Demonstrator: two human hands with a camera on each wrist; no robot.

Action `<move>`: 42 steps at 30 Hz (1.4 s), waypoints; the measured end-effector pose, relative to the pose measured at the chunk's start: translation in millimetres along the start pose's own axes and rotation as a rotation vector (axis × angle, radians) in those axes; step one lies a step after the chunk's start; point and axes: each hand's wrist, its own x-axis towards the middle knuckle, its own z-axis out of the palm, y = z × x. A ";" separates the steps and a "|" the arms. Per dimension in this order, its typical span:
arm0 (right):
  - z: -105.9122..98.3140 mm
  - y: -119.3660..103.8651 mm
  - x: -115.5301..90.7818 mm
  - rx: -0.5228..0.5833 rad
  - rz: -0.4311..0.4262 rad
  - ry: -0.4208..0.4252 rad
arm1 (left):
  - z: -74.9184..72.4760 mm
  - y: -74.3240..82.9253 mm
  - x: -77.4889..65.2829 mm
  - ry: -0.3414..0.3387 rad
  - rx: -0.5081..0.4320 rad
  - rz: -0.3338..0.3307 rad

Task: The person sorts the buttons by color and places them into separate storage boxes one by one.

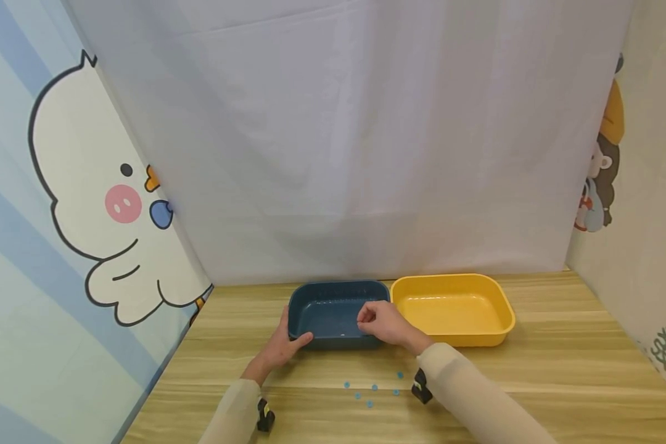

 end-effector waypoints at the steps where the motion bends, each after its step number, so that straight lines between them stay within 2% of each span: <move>1: 0.6 0.0 0.8 0.004 0.002 0.001 | -0.2 0.2 0.0 0.000 0.000 0.001; 11: 5.2 -1.8 6.2 0.025 -0.011 -0.009 | -0.7 0.7 -0.5 -0.001 -0.001 0.002; 34: 15.5 -7.1 13.7 0.046 0.062 -0.007 | -1.1 0.7 -0.6 -0.003 0.007 0.001; 42: 17.2 -7.4 16.0 0.011 0.055 -0.002 | -0.6 0.2 0.3 -0.002 0.010 -0.001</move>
